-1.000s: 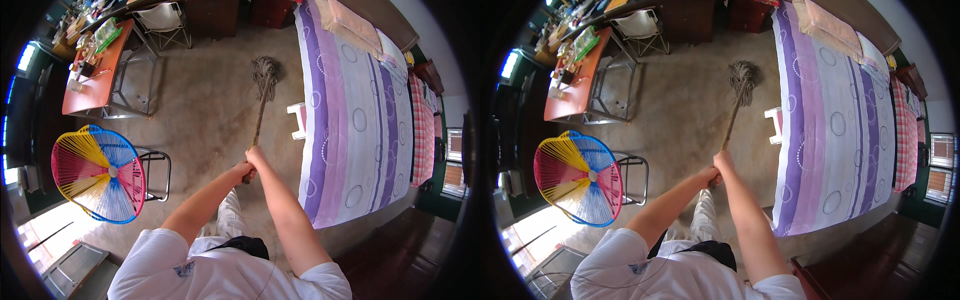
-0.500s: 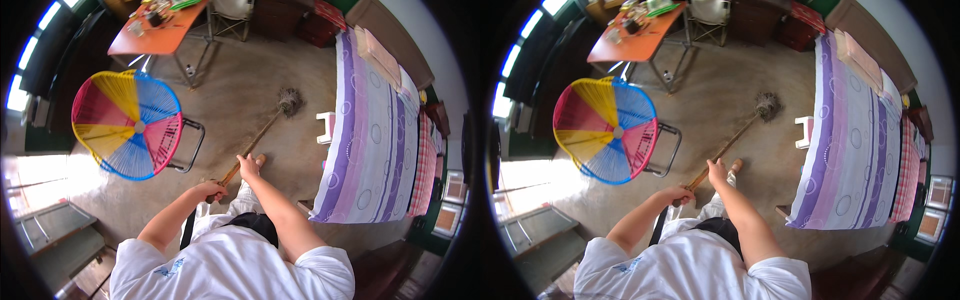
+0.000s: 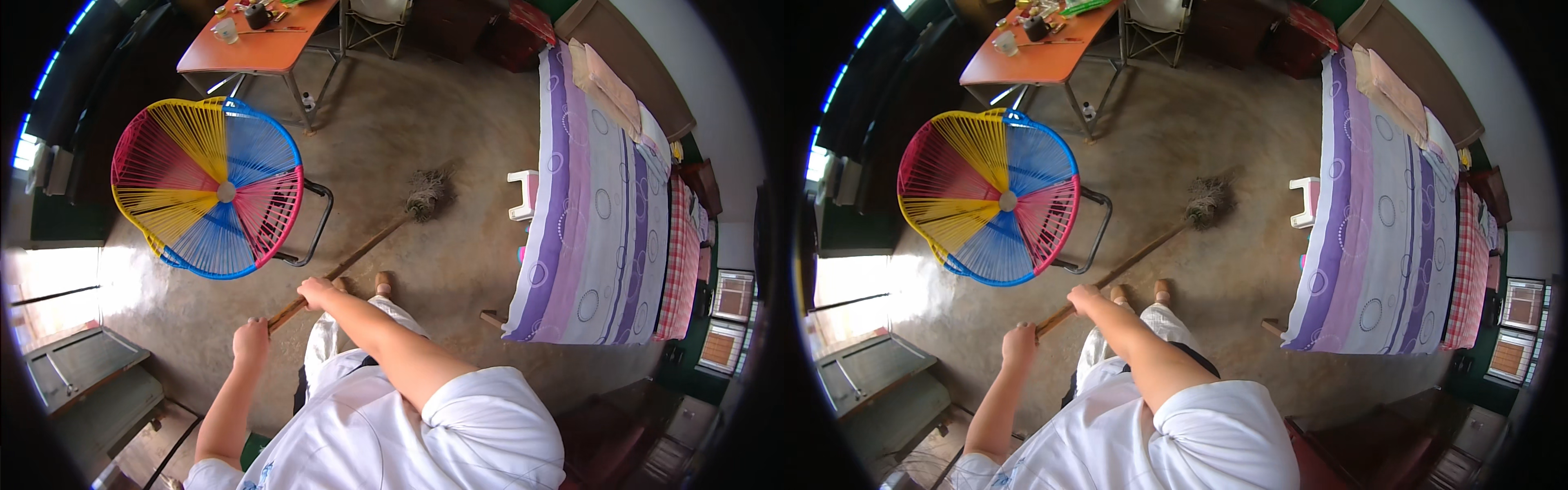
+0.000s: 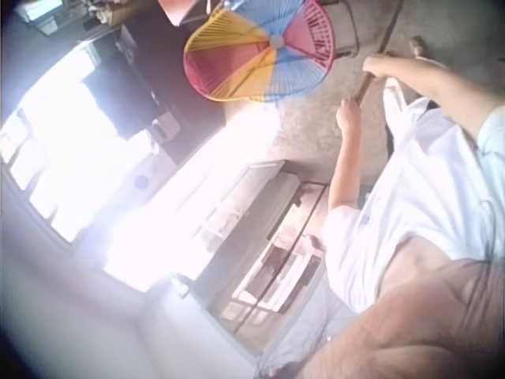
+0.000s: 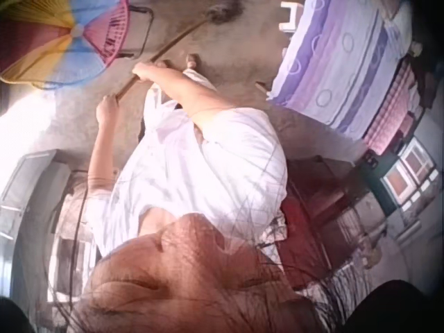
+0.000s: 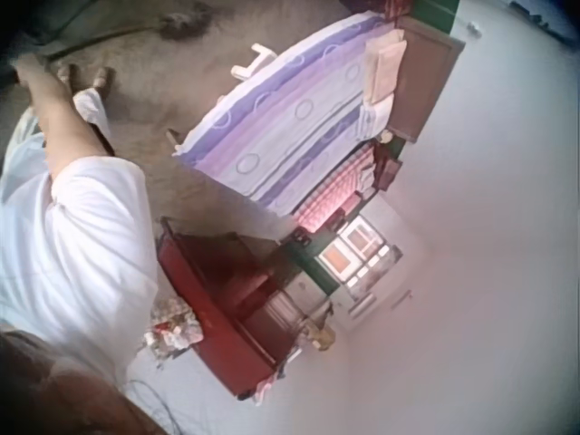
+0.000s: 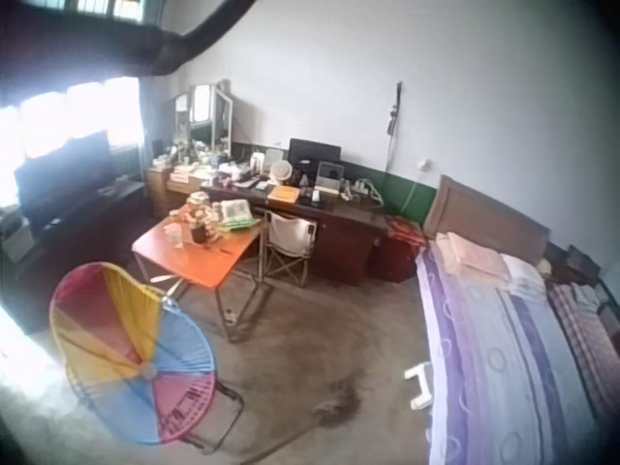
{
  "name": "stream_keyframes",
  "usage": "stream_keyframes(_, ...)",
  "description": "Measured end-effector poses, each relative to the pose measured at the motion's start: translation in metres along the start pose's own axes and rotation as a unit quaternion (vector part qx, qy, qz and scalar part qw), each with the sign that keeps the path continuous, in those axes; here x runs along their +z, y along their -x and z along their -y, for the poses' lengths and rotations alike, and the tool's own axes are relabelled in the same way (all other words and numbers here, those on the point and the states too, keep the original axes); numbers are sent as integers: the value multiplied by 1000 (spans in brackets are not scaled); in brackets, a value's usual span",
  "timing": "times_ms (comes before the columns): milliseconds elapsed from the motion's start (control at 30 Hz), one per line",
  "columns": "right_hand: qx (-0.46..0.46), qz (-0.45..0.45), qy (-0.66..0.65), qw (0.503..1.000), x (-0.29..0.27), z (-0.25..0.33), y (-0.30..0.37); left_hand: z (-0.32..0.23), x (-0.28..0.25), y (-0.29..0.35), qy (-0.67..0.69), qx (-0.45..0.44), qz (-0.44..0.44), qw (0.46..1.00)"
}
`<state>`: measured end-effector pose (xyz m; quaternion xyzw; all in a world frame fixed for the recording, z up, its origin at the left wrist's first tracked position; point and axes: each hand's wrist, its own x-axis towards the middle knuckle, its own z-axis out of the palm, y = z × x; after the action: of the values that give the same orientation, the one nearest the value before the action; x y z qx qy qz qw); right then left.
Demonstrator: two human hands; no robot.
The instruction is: The person mops the concrete floor of a bedroom using a traditional string mop. They move around furniture, including a bed, a colorful chair, and a desk, to clean the entire visible floor area.
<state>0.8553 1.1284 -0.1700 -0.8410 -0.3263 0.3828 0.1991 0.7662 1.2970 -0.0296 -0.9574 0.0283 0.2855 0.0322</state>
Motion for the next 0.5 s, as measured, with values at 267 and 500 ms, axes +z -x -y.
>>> stream_keyframes(267,85,-154,-45,983,34,-106,-1,-64,-5,-78,10,60,0,998)
stream_keyframes(500,123,-144,-4,982,49,-230,85,-190,48,-126,95,94,65,989)
